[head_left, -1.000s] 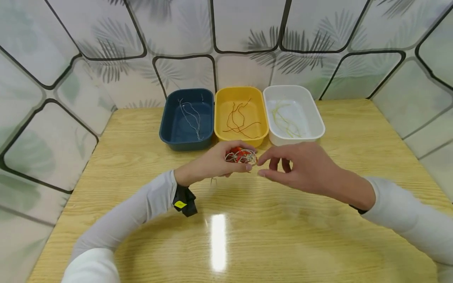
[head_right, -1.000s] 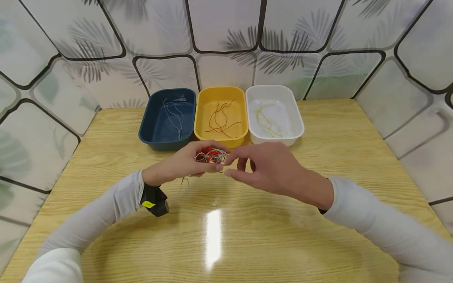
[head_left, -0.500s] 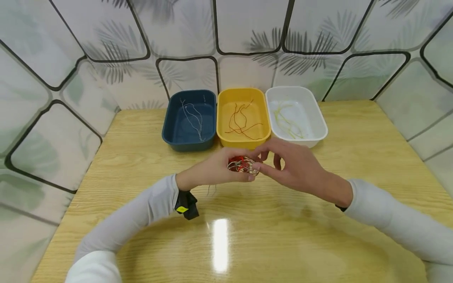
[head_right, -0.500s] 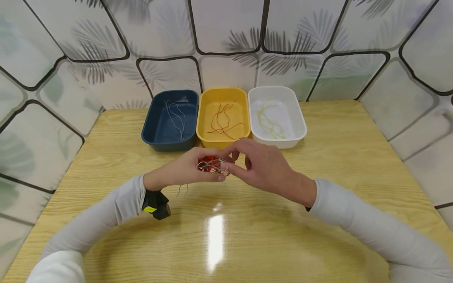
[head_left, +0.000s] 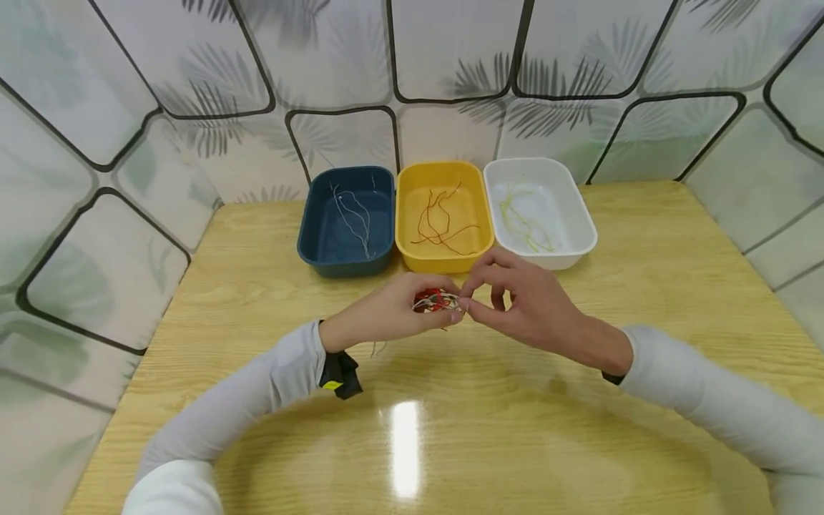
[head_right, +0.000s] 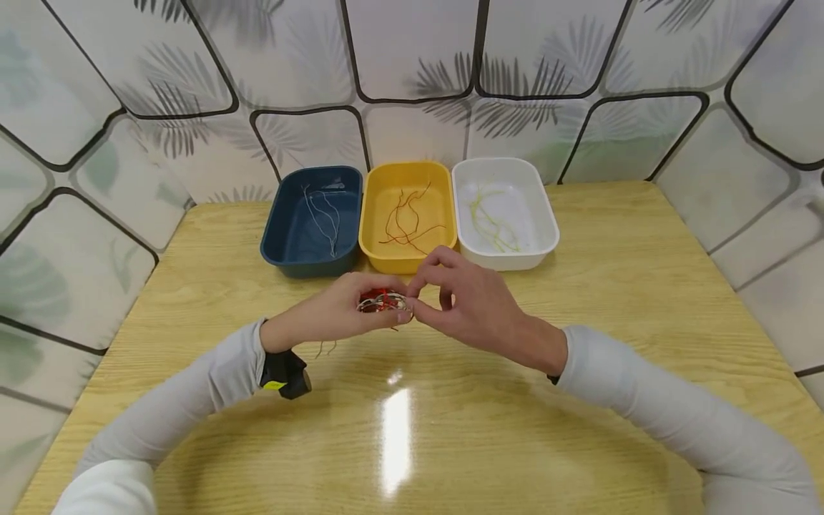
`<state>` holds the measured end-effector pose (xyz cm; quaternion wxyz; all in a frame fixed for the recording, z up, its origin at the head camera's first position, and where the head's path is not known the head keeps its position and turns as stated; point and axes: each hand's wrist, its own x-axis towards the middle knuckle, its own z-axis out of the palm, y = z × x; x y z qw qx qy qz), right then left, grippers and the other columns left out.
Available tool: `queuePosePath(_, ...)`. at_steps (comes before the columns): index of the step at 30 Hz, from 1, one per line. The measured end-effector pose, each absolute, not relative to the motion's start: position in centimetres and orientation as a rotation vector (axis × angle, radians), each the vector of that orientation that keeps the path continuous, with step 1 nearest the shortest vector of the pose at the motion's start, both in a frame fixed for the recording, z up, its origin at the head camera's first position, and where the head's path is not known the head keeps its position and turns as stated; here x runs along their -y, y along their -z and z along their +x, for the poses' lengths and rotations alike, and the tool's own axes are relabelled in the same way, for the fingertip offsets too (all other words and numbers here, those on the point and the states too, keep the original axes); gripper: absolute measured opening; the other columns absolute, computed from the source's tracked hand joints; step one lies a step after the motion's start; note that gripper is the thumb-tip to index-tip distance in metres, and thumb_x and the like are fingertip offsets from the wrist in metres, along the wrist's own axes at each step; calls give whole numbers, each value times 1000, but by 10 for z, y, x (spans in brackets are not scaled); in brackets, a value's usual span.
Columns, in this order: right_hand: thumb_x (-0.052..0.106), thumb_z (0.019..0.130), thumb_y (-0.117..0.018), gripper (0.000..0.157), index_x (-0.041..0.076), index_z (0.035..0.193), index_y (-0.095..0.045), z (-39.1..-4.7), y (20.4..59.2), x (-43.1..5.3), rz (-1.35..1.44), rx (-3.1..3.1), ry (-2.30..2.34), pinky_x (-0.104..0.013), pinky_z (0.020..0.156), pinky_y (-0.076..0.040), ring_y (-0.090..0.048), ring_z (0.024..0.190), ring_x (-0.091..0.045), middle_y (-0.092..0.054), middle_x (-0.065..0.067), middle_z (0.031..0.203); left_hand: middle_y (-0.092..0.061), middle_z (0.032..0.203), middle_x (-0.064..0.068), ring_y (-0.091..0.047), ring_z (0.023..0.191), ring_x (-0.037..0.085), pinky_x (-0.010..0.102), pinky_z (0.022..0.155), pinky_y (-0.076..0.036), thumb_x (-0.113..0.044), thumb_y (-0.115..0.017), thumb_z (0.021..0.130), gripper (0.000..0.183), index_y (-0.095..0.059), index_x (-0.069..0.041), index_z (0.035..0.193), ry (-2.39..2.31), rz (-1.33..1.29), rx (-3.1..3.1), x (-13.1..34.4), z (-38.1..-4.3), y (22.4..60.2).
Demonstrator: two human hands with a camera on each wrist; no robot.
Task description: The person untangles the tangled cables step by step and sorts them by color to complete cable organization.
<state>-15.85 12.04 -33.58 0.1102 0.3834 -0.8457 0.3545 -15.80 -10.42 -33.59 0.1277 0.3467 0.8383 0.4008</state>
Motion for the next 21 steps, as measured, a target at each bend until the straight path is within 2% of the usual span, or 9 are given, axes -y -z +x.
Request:
queuePosePath(5, 32, 82, -67, 8, 34, 81, -59, -156, 337, -121, 1105, 2479, -1206, -25, 53, -39, -45, 59, -4, -48, 14, 90, -60, 79, -10, -55, 69, 6, 27, 65, -45, -42, -59, 87, 20, -57, -24, 94, -1135, 1009, -2432, 107, -157, 339)
queuePosePath(11, 24, 81, -68, 10, 28, 80, -59, -156, 336, -125, 1099, 2531, -1342, -27, 55, -40, -47, 62, -8, -50, 12, 89, -61, 76, -10, -55, 66, 4, 27, 62, -44, -42, -58, 88, 19, -59, -24, 92, -1112, 1042, -2413, 109, -157, 342)
queuePosePath(18, 21, 91, -56, 6, 16, 88, -56, -155, 340, -128, 1109, 2578, -1631, -30, 52, -37, -43, 61, -16, -48, -2, 92, -63, 81, -3, -57, 70, 10, 28, 65, -45, -39, -59, 88, 19, -60, -21, 94, -1124, 980, -2361, 112, -156, 342)
queuePosePath(21, 19, 96, -49, 11, 8, 93, -51, -152, 340, -128, 1146, 2537, -1917, -32, 46, -31, -37, 53, -20, -44, -9, 78, -63, 83, -2, -59, 71, 12, 28, 66, -46, -40, -59, 88, 20, -60, -21, 95, -1139, 963, -2332, 112, -156, 342)
